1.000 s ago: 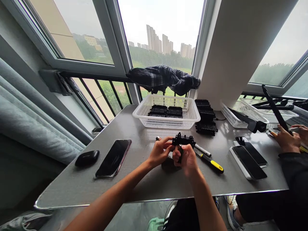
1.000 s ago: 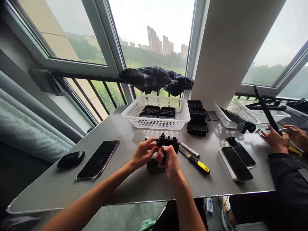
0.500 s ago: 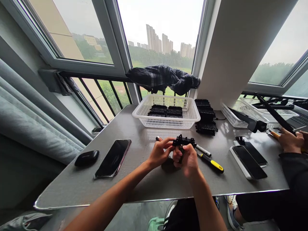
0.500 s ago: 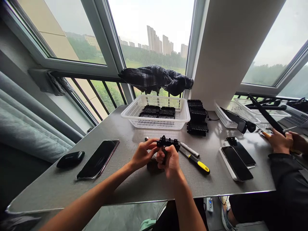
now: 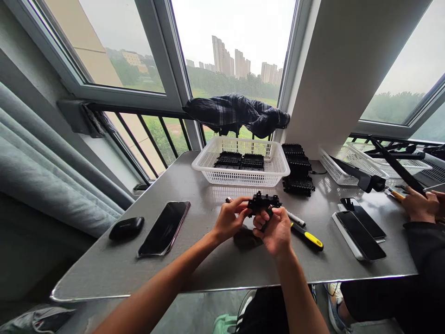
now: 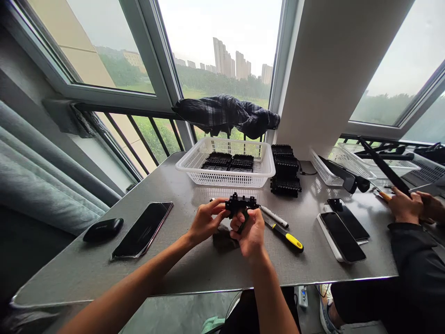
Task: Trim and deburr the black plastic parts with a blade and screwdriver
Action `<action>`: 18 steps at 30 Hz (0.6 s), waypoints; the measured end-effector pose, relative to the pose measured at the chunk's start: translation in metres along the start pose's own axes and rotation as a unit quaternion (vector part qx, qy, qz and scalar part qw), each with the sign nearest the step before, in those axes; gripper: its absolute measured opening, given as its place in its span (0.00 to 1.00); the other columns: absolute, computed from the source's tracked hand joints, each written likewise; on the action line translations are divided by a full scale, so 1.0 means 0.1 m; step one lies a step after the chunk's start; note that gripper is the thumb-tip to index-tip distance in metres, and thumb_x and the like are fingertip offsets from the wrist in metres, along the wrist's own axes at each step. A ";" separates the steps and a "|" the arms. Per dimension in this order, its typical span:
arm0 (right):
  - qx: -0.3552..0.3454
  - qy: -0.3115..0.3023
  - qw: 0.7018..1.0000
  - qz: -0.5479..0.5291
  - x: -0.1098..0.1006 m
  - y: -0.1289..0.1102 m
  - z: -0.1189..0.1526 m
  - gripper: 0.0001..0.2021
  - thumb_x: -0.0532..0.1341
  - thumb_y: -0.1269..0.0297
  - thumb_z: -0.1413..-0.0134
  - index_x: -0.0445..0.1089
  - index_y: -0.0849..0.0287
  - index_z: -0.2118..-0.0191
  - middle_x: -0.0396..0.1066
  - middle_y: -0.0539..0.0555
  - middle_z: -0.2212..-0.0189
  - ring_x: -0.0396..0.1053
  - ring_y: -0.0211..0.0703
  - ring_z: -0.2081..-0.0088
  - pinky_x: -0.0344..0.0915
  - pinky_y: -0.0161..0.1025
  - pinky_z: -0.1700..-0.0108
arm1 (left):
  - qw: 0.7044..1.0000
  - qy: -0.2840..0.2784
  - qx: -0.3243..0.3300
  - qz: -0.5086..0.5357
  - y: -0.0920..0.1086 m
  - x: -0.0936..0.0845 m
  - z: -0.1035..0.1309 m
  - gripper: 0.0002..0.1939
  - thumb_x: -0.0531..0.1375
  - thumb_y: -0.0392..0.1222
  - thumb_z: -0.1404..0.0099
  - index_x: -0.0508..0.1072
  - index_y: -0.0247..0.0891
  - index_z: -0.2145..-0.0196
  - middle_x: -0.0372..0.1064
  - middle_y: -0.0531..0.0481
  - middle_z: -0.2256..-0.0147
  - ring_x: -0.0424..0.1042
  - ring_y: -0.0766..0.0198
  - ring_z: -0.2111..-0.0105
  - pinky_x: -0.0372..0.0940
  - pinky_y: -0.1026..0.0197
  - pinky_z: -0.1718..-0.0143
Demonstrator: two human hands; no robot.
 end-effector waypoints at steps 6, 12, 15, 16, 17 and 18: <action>0.017 -0.014 0.998 0.060 0.01 0.07 -0.02 0.15 0.55 0.50 0.59 0.53 0.55 0.79 0.49 0.46 0.80 0.46 0.36 0.77 0.42 0.32 0.78 | 0.999 -0.008 0.021 -0.026 0.02 0.02 0.02 0.12 0.58 0.40 0.39 0.73 0.41 0.57 0.80 0.48 0.66 0.79 0.56 0.63 0.70 0.56 0.55; 0.024 -0.027 0.996 0.081 0.00 0.03 0.00 0.18 0.57 0.46 0.58 0.55 0.56 0.78 0.50 0.46 0.79 0.44 0.34 0.77 0.41 0.31 0.79 | 1.000 -0.002 0.019 -0.017 0.01 0.01 0.00 0.13 0.58 0.39 0.40 0.72 0.40 0.56 0.80 0.48 0.65 0.79 0.56 0.63 0.71 0.58 0.59; 0.035 -0.025 0.996 0.075 -0.02 0.03 -0.02 0.18 0.56 0.46 0.59 0.54 0.56 0.80 0.48 0.45 0.81 0.43 0.34 0.79 0.39 0.30 0.80 | 0.999 -0.002 0.025 -0.022 0.01 0.01 0.01 0.13 0.57 0.39 0.39 0.73 0.40 0.56 0.80 0.48 0.63 0.79 0.56 0.63 0.71 0.58 0.59; 0.040 -0.029 0.996 0.075 -0.02 0.04 -0.03 0.18 0.55 0.47 0.59 0.53 0.56 0.80 0.48 0.45 0.81 0.44 0.34 0.79 0.39 0.30 0.80 | 0.999 -0.003 0.028 -0.025 0.01 0.01 0.01 0.13 0.57 0.38 0.39 0.73 0.41 0.56 0.80 0.48 0.63 0.79 0.56 0.62 0.70 0.58 0.59; 0.045 -0.035 0.996 0.074 -0.02 0.05 -0.03 0.17 0.55 0.47 0.59 0.53 0.56 0.80 0.48 0.45 0.82 0.44 0.34 0.79 0.38 0.30 0.80 | 0.999 -0.004 0.030 -0.028 0.01 0.01 0.01 0.13 0.57 0.38 0.39 0.73 0.41 0.56 0.80 0.48 0.63 0.79 0.56 0.62 0.70 0.58 0.59; 0.050 -0.042 0.995 0.073 -0.02 0.06 -0.04 0.17 0.55 0.48 0.59 0.53 0.56 0.81 0.48 0.45 0.82 0.44 0.34 0.79 0.38 0.30 0.80 | 0.999 -0.005 0.033 -0.031 0.01 0.02 0.01 0.13 0.57 0.39 0.39 0.73 0.41 0.56 0.80 0.48 0.63 0.79 0.55 0.62 0.70 0.58 0.58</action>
Point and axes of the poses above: each hand's wrist, its own z-axis away from the middle knuckle, its own x-axis out of the palm, y = z × x, the point moved 2 cm from there along -z, towards the middle knuckle
